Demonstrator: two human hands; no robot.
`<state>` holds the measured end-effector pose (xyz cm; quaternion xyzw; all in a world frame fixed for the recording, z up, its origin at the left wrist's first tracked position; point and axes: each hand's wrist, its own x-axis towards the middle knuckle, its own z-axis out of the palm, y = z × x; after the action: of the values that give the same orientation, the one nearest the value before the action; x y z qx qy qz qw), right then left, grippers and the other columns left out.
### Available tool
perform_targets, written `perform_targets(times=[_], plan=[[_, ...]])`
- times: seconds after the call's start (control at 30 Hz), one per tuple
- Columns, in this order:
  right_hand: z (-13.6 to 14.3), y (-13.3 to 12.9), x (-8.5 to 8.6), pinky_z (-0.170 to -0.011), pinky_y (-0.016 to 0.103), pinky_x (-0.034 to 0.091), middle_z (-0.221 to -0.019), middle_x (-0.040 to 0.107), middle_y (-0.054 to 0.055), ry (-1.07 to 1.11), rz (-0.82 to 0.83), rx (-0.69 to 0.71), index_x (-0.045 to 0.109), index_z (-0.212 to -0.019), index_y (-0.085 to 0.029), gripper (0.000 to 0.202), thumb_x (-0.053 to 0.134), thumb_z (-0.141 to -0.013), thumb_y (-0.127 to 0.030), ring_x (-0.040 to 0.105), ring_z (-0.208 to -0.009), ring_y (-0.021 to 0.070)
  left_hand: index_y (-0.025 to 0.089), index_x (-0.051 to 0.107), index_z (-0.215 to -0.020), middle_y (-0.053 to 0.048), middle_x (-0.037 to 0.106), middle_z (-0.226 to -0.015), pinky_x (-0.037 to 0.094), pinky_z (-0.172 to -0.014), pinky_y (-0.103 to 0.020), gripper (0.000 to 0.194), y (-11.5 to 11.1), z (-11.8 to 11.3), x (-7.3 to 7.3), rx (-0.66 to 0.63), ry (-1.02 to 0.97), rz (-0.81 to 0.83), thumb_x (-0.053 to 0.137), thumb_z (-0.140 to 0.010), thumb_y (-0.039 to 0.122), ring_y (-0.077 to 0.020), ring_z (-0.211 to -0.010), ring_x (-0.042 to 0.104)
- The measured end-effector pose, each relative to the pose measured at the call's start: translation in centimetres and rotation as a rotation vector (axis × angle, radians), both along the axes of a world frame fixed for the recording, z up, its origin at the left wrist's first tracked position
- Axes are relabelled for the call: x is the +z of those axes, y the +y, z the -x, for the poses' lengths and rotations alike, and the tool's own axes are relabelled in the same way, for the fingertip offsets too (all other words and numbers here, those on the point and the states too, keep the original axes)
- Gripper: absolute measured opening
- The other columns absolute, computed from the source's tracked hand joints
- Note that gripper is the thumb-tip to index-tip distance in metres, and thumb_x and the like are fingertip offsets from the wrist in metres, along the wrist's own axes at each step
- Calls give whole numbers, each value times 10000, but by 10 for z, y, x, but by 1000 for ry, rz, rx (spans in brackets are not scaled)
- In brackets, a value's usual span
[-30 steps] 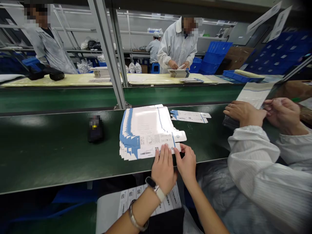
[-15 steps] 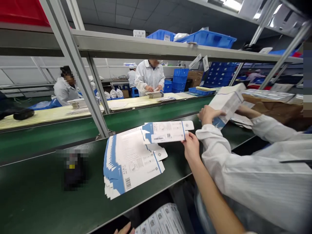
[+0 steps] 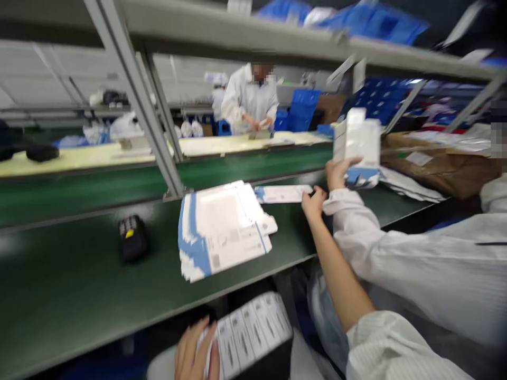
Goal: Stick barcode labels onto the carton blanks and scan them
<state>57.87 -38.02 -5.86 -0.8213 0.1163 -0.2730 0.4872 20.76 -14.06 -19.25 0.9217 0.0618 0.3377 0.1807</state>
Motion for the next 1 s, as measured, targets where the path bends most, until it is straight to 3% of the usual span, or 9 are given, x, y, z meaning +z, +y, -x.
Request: perform_targets(times=[0.1, 0.2, 0.3, 0.37, 0.47, 0.57, 0.67, 0.83, 1.0], plan=[[73, 15, 3, -808, 356, 430, -965, 597, 130, -149, 33, 379, 547, -1063, -76, 309, 476, -820, -253, 578, -888, 188, 204, 590, -1097, -123, 557, -1191, 404, -949, -476, 322, 7, 18, -2, 105, 264, 65, 481, -796, 249, -266, -1119, 507], [170, 38, -9, -771, 329, 453, -889, 609, 50, -284, 28, 672, 578, -1033, -182, 223, 452, -860, -246, 589, -795, 148, 139, 534, -1155, -159, 499, -1246, 377, -966, -450, 389, 28, 41, -15, 310, 417, 154, 424, -831, 323, -266, -1171, 452], [247, 69, -53, -749, 336, 478, -865, 646, 35, -5, 122, 1287, 629, -948, -228, 182, 483, -843, -254, 601, -812, 175, 137, 480, -1215, -137, 469, -1301, 336, -1003, -423, 456, 40, 62, -27, 375, 524, 193, 412, -835, 380, -250, -1224, 405], [269, 98, -97, -893, 388, 418, -1094, 607, 75, 211, 262, 1492, 596, -1086, -219, 282, 469, -847, -299, 529, -1047, 219, 141, 464, -1234, -119, 456, -1327, 311, -1023, -411, 485, 39, 65, -32, 353, 573, 205, 411, -834, 409, -238, -1253, 376], [264, 143, -159, -967, 494, 302, -1239, 524, 139, 584, 470, 1541, 555, -1167, -168, 378, 486, -815, -288, 411, -1187, 311, 158, 455, -1251, -109, 465, -1325, 264, -1044, -449, 494, 29, 56, -40, 315, 620, 218, 403, -838, 424, -239, -1272, 353], [248, 169, -187, -822, 410, 415, -957, 659, 115, 759, 452, 1662, 672, -888, -161, 210, 513, -774, -238, 575, -927, 279, 176, 500, -1212, -113, 517, -1274, 223, -1039, -530, 443, 19, 41, -48, 301, 651, 239, 394, -844, 398, -266, -1256, 375], [242, 173, -189, -643, 280, 435, -718, 646, 35, 777, 353, 1765, 651, -696, -169, 176, 494, -765, -210, 574, -683, 175, 179, 549, -1153, -120, 542, -1244, 217, -1024, -566, 392, 14, 32, -51, 315, 643, 257, 395, -845, 366, -275, -1232, 405], [242, 166, -178, -612, 232, 409, -726, 596, 0, 758, 167, 1811, 623, -785, -167, 214, 446, -810, -284, 527, -667, 126, 192, 555, -1146, -116, 483, -1302, 154, -1052, -533, 390, 7, 34, -38, 430, 534, 260, 421, -841, 396, -266, -1262, 354], [235, 161, -173, -684, 247, 413, -778, 577, 1, 740, 62, 1831, 612, -872, -178, 215, 460, -817, -320, 522, -725, 127, 206, 626, -1020, -87, 616, -1081, 353, -929, -458, 334, 2, 28, -28, 503, 488, 343, 469, -814, 418, -245, -1047, 525]])
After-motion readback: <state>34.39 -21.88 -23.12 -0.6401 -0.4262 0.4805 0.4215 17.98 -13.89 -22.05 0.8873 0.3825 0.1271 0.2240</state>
